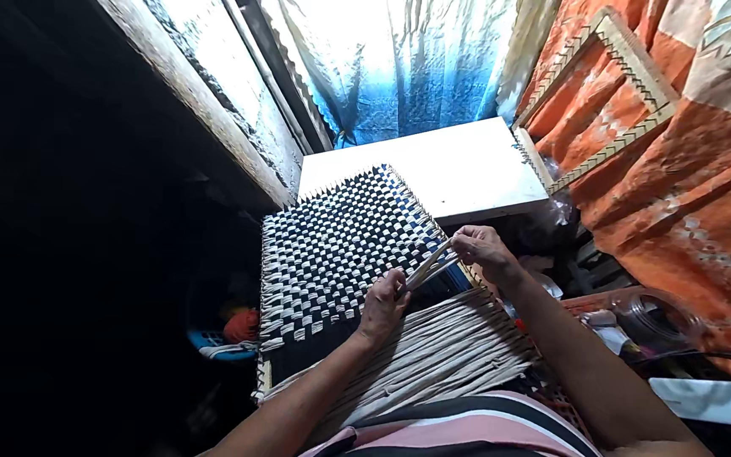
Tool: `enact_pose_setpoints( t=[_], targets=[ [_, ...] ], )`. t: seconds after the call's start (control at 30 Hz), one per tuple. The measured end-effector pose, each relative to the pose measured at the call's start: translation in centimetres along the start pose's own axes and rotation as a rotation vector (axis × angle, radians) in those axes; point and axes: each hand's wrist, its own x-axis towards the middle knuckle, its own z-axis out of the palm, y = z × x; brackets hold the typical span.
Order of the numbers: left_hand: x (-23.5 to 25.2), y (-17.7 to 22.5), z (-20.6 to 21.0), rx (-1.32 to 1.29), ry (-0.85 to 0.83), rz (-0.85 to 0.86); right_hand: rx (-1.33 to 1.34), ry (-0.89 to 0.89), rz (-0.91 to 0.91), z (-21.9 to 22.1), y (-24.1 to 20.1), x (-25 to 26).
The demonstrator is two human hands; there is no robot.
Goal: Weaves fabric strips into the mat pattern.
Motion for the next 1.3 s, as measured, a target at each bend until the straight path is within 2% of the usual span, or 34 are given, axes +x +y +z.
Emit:
enact_pose_setpoints(
  t=[0.13, 0.3, 0.43, 0.5, 0.6, 0.7, 0.77, 0.9, 0.97, 1.03, 1.13, 1.3],
  targets=[
    [-0.5, 0.1, 0.4, 0.109, 0.071, 0.105, 0.192, -0.092, 0.058, -0.3, -0.6, -0.3],
    [-0.3, -0.3, 0.4, 0.24, 0.143, 0.258, 0.247, -0.228, -0.02, -0.6, -1.9, -0.8],
    [1.2, -2.2, 0.1, 0.194, 0.092, 0.135, 0.054, -0.335, -0.098, -0.6, -1.2, -0.1],
    [1.3, -2.2, 0.4, 0.164, 0.053, 0.134, -0.059, -0.285, -0.107, -0.6, -0.8, 0.1],
    [1.0, -1.7, 0.1, 0.066, 0.027, 0.202, -0.048, -0.231, -0.085, -2.3, -0.2, 1.0],
    [0.3, -2.0, -0.3, -0.052, -0.014, 0.053, -0.015, -0.24, -0.072, -3.0, 1.2, 1.8],
    [-0.1, -2.0, -0.3, -0.076, -0.007, 0.016, -0.042, -0.23, -0.072, -3.0, 1.6, 2.1],
    [-0.7, -1.7, 0.1, 0.019, 0.078, 0.167, -0.051, -0.226, -0.093, -3.5, 1.9, 2.9],
    [-0.6, -1.9, 0.2, 0.079, 0.053, 0.25, -0.032, -0.231, -0.097, -3.9, 1.9, 3.2],
    [-0.2, -1.4, 0.1, 0.104, -0.025, 0.224, 0.004, -0.243, -0.099, -3.7, 1.4, 3.0],
    [1.0, 0.0, -0.8, 0.063, -0.095, 0.075, 0.092, -0.292, -0.172, -3.1, -0.4, 2.3],
    [2.0, 1.7, -1.5, 0.006, -0.046, 0.005, 0.129, -0.375, -0.265, -1.0, -4.8, 0.7]
  ],
)
